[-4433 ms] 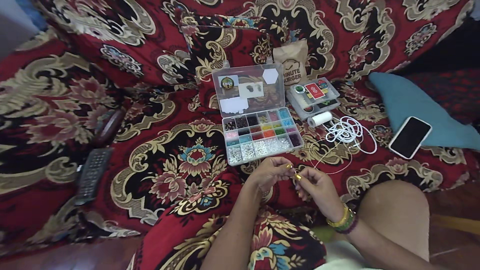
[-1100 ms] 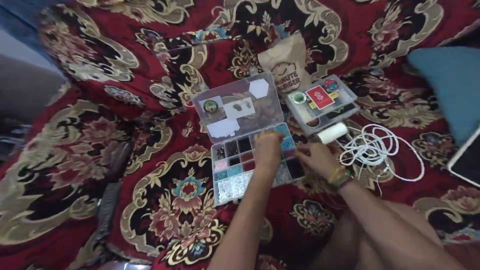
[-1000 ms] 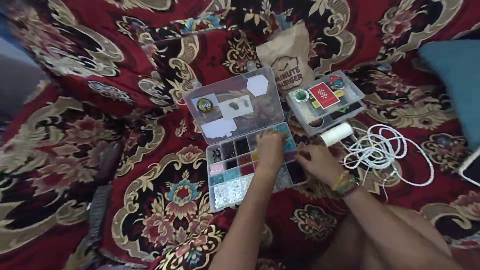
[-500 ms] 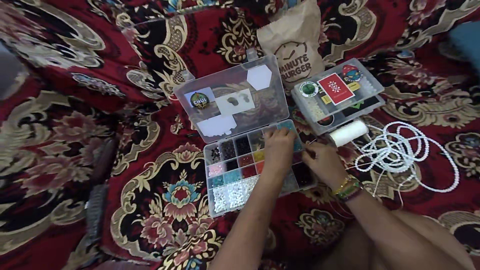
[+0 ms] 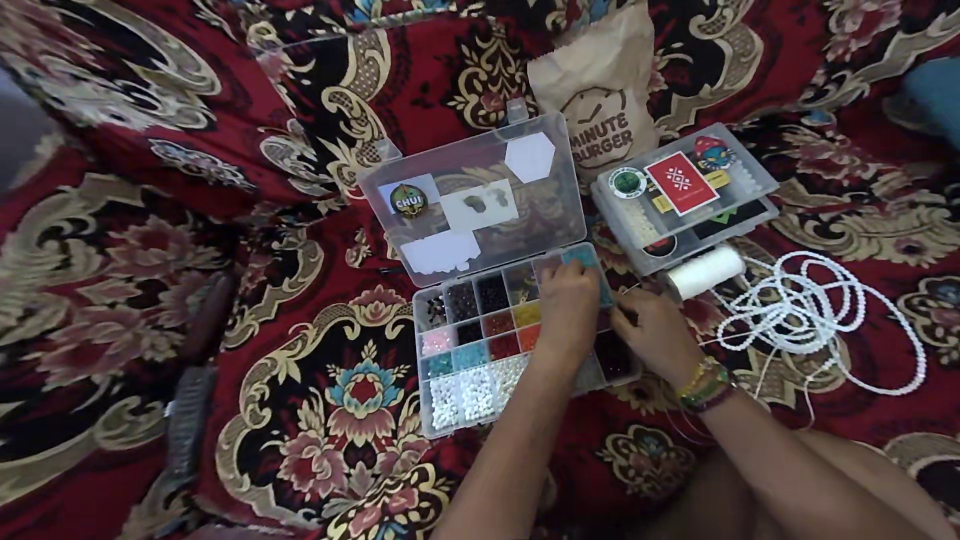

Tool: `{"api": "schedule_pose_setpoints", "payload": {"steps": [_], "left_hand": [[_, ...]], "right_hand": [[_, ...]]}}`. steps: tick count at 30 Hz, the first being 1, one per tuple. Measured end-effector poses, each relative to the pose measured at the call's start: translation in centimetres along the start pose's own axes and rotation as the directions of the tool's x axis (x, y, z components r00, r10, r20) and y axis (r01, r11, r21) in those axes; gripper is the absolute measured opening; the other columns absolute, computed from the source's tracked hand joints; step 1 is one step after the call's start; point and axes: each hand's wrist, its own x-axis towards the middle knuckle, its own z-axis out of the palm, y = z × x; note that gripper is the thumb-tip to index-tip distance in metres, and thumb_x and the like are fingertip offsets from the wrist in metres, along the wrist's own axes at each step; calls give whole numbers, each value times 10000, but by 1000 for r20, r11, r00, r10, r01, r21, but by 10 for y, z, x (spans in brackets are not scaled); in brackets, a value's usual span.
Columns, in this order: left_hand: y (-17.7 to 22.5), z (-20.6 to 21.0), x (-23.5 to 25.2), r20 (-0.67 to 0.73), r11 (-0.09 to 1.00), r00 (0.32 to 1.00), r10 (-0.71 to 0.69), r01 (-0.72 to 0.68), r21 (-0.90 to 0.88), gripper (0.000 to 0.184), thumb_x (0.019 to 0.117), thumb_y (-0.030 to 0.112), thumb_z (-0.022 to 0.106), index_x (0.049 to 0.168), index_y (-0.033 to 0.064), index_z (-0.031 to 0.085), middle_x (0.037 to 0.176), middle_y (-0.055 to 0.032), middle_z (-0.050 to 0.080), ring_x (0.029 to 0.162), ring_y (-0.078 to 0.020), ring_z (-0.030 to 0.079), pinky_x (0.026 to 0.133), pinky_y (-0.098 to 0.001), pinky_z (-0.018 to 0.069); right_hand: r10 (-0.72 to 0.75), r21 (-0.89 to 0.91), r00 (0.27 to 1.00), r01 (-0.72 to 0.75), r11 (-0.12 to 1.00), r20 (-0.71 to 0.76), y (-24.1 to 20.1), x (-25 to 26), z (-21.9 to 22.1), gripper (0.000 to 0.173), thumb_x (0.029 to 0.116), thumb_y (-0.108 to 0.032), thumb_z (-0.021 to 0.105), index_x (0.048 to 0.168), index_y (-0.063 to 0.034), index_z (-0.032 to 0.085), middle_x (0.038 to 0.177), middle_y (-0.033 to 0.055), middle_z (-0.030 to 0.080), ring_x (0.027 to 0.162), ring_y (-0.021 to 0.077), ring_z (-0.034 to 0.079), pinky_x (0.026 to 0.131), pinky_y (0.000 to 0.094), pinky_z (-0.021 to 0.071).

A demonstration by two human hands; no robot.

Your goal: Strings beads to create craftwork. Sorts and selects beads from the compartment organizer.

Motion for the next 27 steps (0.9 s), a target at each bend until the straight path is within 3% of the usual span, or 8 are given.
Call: {"api": "schedule_pose_setpoints", "payload": {"steps": [3, 7, 12, 18, 20, 27], "left_hand": [[1, -2, 2, 30, 1000, 1000, 2, -2, 16, 150, 946, 3, 635, 1045, -22, 746, 1034, -206, 717, 1049, -376, 682, 1038, -566, 438], [-3, 7, -2, -73, 1000, 997, 29, -29, 4, 124, 933, 29, 667, 1010, -6, 757, 981, -187, 721, 998, -358, 697, 1007, -571, 458], [-5, 10, -4, -114, 999, 993, 30, -33, -22, 126, 944, 26, 648, 1000, -11, 754, 974, -198, 715, 995, -375, 696, 955, -561, 497], [-4, 10, -4, -120, 999, 992, 49, -49, 4, 112, 927, 27, 669, 980, -10, 760, 956, -192, 720, 974, -368, 702, 956, -558, 494], [-3, 10, -5, -127, 999, 991, 46, -44, 13, 102, 913, 18, 679, 966, -6, 762, 953, -192, 725, 973, -368, 706, 973, -572, 485], [7, -2, 0, 2, 997, 999, -52, 52, 50, 140, 940, 18, 648, 1022, 5, 761, 996, -187, 723, 1029, -356, 688, 1021, -554, 445]], "right_hand": [[-25, 9, 1000, 25, 1000, -7, 2, 0, 0, 312, 985, -146, 553, 1151, 39, 742, 1029, 218, 714, 991, 340, 690, 910, 483, 538], [-29, 13, 999, 30, 999, -19, 1, 0, 0, 301, 998, -142, 539, 1097, 52, 746, 982, 216, 702, 955, 338, 680, 882, 474, 535], [-25, -1, 1000, 25, 1000, -16, 0, -1, 0, 302, 1000, -128, 542, 1146, 45, 742, 1015, 217, 713, 980, 332, 689, 910, 458, 538], [-25, 6, 1000, 25, 1000, 1, 0, 0, -1, 296, 1003, -136, 544, 1123, 49, 742, 1015, 220, 705, 984, 340, 682, 904, 471, 535], [-18, 3, 1000, 18, 1000, 20, -1, 0, -2, 315, 1011, -144, 541, 1169, 51, 731, 1056, 232, 704, 1018, 352, 681, 933, 483, 530], [-14, -8, 999, 15, 1000, 36, -2, 1, -2, 328, 1012, -143, 533, 1209, 44, 718, 1083, 233, 700, 1043, 356, 678, 951, 478, 525]]}}
